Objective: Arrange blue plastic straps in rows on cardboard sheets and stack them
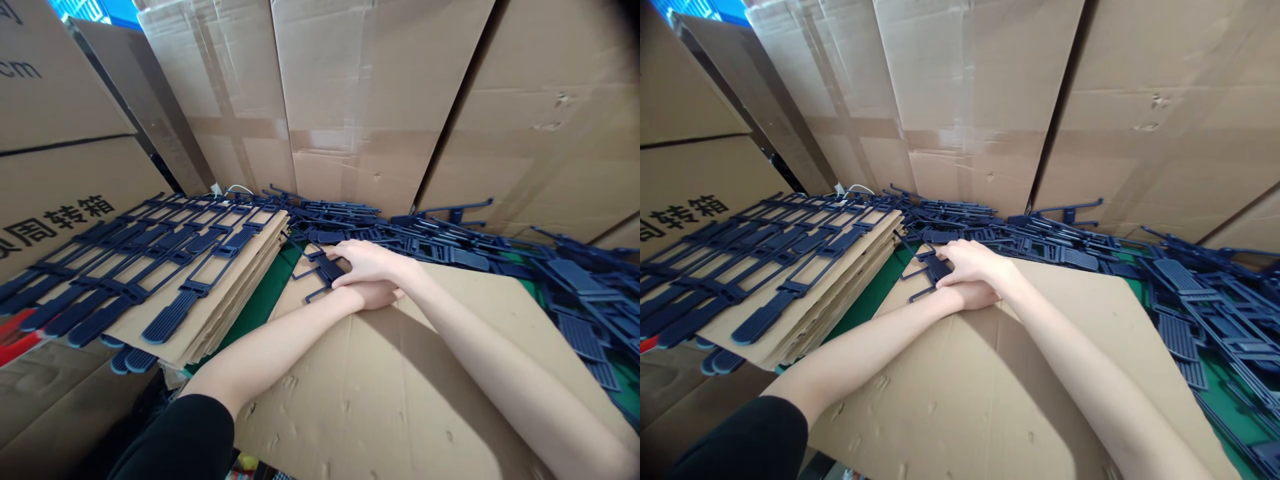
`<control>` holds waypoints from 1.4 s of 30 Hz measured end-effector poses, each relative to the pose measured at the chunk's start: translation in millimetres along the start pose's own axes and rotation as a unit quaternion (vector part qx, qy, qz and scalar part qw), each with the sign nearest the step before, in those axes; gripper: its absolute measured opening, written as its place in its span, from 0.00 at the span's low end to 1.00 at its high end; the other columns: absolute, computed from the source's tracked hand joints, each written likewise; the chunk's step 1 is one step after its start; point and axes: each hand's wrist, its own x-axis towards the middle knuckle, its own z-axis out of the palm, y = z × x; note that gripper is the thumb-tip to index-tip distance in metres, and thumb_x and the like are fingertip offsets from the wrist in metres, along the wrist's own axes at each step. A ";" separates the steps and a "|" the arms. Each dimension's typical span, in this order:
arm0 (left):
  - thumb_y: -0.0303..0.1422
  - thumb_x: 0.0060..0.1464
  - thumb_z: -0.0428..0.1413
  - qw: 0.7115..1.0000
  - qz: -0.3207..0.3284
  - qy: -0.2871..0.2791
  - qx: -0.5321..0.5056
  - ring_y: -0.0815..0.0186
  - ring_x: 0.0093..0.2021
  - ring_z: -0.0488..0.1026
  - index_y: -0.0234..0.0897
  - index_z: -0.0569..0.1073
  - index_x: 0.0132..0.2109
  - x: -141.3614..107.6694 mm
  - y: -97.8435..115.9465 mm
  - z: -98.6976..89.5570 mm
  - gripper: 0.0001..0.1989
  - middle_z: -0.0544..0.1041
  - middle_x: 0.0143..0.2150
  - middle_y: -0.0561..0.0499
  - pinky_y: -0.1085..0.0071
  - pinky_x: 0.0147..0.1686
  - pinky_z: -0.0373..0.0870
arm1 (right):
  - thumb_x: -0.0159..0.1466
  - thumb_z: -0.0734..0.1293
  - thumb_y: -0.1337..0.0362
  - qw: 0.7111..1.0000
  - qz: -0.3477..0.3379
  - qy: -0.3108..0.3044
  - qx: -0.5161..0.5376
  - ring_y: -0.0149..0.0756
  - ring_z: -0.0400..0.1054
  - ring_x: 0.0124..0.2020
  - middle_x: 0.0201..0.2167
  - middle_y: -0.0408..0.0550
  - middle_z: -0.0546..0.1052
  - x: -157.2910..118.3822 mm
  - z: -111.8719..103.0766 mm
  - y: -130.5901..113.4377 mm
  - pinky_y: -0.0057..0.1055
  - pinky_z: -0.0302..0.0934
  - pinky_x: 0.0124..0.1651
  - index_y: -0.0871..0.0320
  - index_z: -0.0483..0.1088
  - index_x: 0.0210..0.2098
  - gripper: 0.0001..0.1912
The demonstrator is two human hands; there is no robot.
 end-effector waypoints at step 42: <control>0.40 0.63 0.44 0.960 0.249 0.029 0.123 0.60 0.30 0.75 0.35 0.74 0.40 -23.9 2.9 -6.4 0.17 0.77 0.29 0.46 0.69 0.27 0.61 | 0.53 0.68 0.66 0.996 0.065 -0.045 0.045 0.43 0.68 0.51 0.52 0.50 0.73 -13.7 -13.4 64.4 0.32 0.61 0.52 0.58 0.71 0.51 0.25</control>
